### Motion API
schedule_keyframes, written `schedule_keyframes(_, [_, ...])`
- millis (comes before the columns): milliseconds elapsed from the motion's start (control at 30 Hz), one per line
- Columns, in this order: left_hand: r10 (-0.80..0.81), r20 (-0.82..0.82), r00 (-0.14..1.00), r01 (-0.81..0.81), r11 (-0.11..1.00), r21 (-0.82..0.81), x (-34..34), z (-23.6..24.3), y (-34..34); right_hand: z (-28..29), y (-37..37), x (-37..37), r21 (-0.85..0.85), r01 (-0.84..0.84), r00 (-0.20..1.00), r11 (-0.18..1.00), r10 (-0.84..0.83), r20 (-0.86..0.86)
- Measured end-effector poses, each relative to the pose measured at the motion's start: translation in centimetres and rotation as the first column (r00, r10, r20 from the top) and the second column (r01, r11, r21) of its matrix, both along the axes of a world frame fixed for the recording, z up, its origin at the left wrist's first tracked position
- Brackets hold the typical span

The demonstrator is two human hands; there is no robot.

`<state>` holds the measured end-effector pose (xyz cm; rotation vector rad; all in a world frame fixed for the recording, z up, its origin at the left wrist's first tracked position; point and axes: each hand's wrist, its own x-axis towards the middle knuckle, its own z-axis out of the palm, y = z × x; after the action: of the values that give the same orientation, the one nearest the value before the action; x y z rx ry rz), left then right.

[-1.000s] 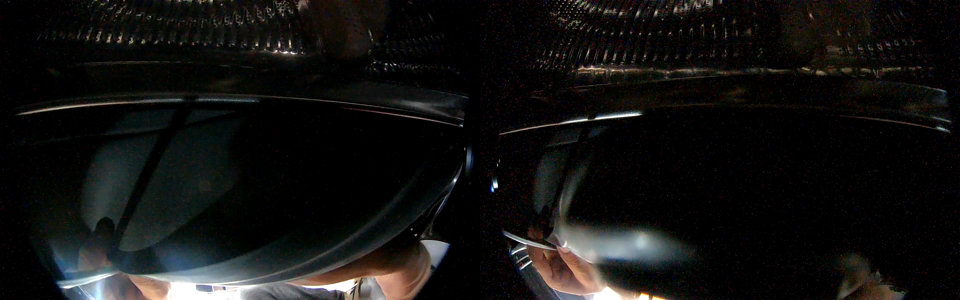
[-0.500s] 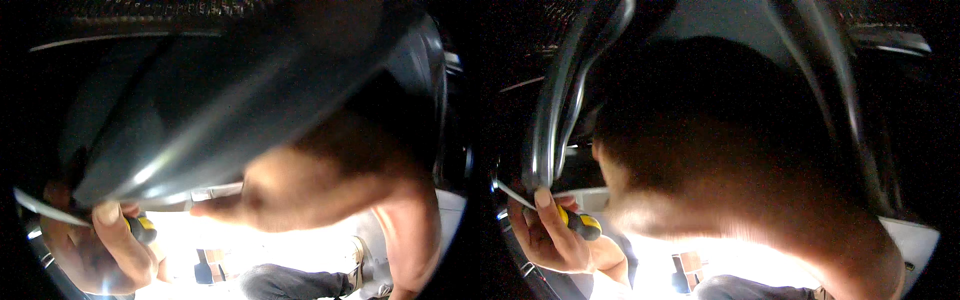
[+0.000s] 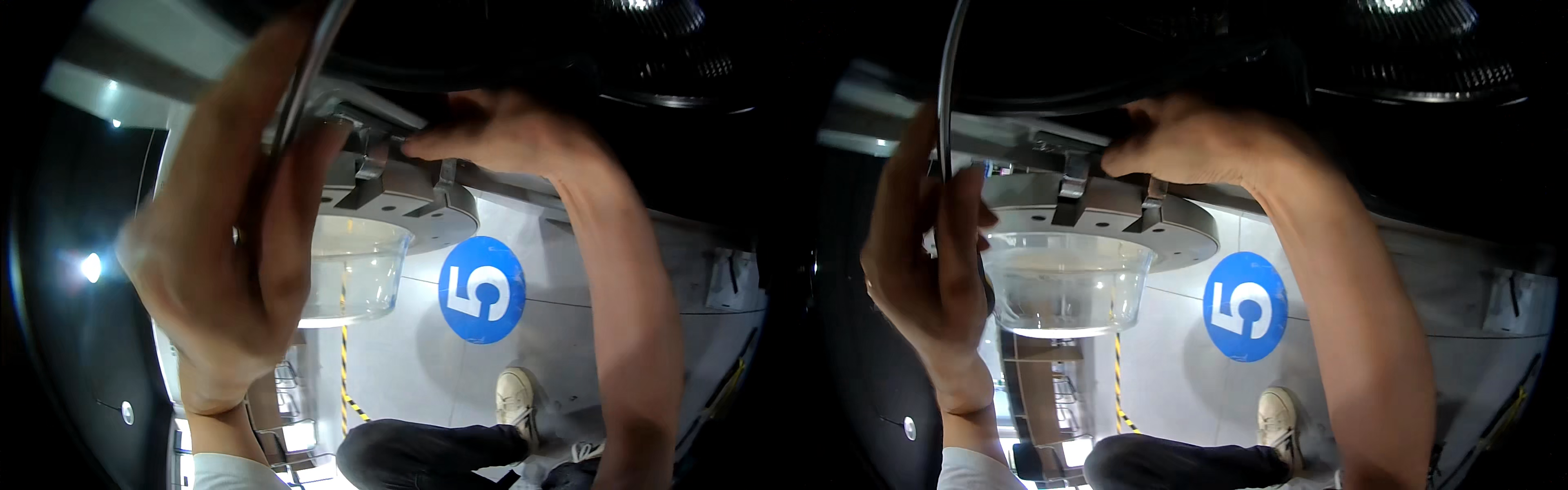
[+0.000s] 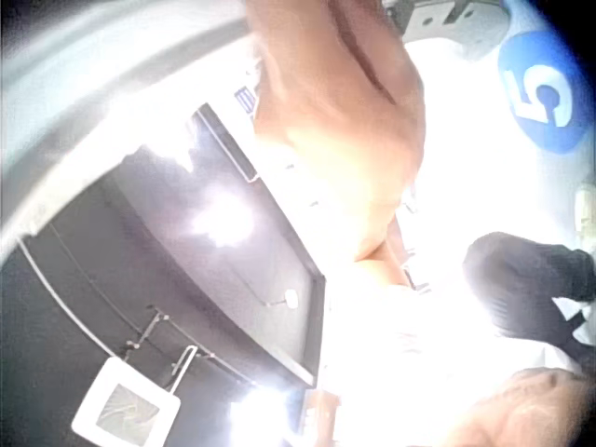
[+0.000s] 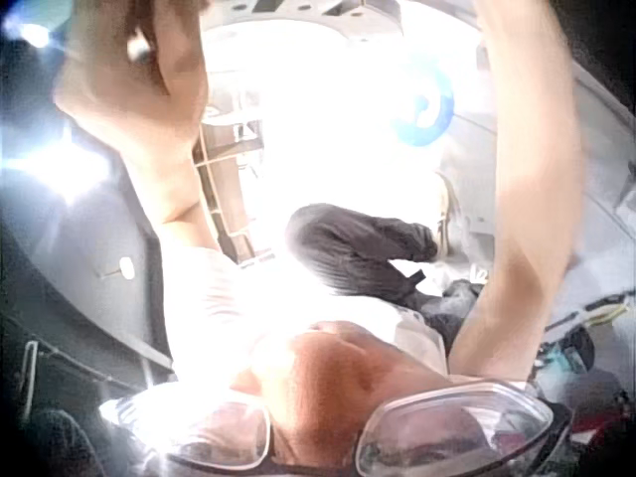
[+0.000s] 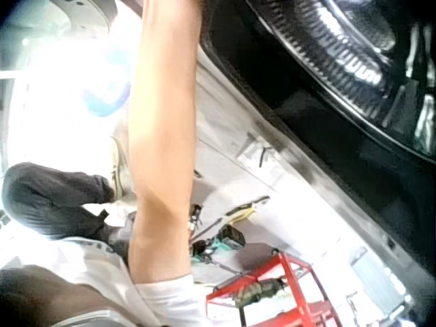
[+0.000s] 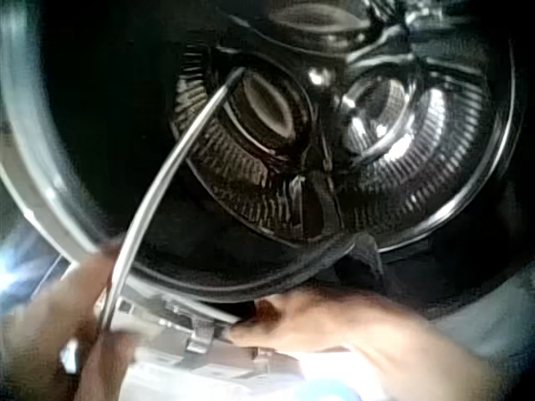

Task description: The person positions a washing machine door hinge against the machine frame and uses a screwdriver to tighten screws, while another person assists by holding the door in place.

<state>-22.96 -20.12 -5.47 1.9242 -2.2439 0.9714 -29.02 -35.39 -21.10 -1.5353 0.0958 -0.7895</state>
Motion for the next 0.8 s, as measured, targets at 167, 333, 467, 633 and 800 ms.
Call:
schedule_keyframes(167, [0.215, -0.150, 0.965, -0.190, 0.967, 0.168, -0.1, 0.6, 7.1, 0.1, -0.1, 0.8, 0.078, 0.042, 0.987, 0.996, -0.029, -0.161])
schedule_keyframes(333, [0.428, -0.245, 0.870, -0.347, 0.885, 0.311, 0.1, 0.9, 8.3, 1.1, 0.1, 0.4, 0.152, -0.093, 0.991, 0.984, 0.106, -0.079])
schedule_keyframes(467, [0.519, -0.267, 0.812, -0.413, 0.834, 0.367, -0.1, 0.9, 7.3, 0.8, 0.3, 0.6, 0.117, 0.008, 0.995, 0.993, 0.003, -0.100])
schedule_keyframes(633, [0.573, -0.286, 0.768, -0.433, 0.794, 0.427, 0.1, 1.0, 6.9, 0.0, -0.3, 1.7, 0.140, -0.008, 0.994, 0.990, 0.024, -0.109])
schedule_keyframes(800, [0.622, -0.247, 0.742, -0.487, 0.755, 0.438, -0.5, 1.7, 5.9, -0.5, -0.1, 2.4, 0.178, 0.019, 0.999, 0.984, -0.025, 0.032])
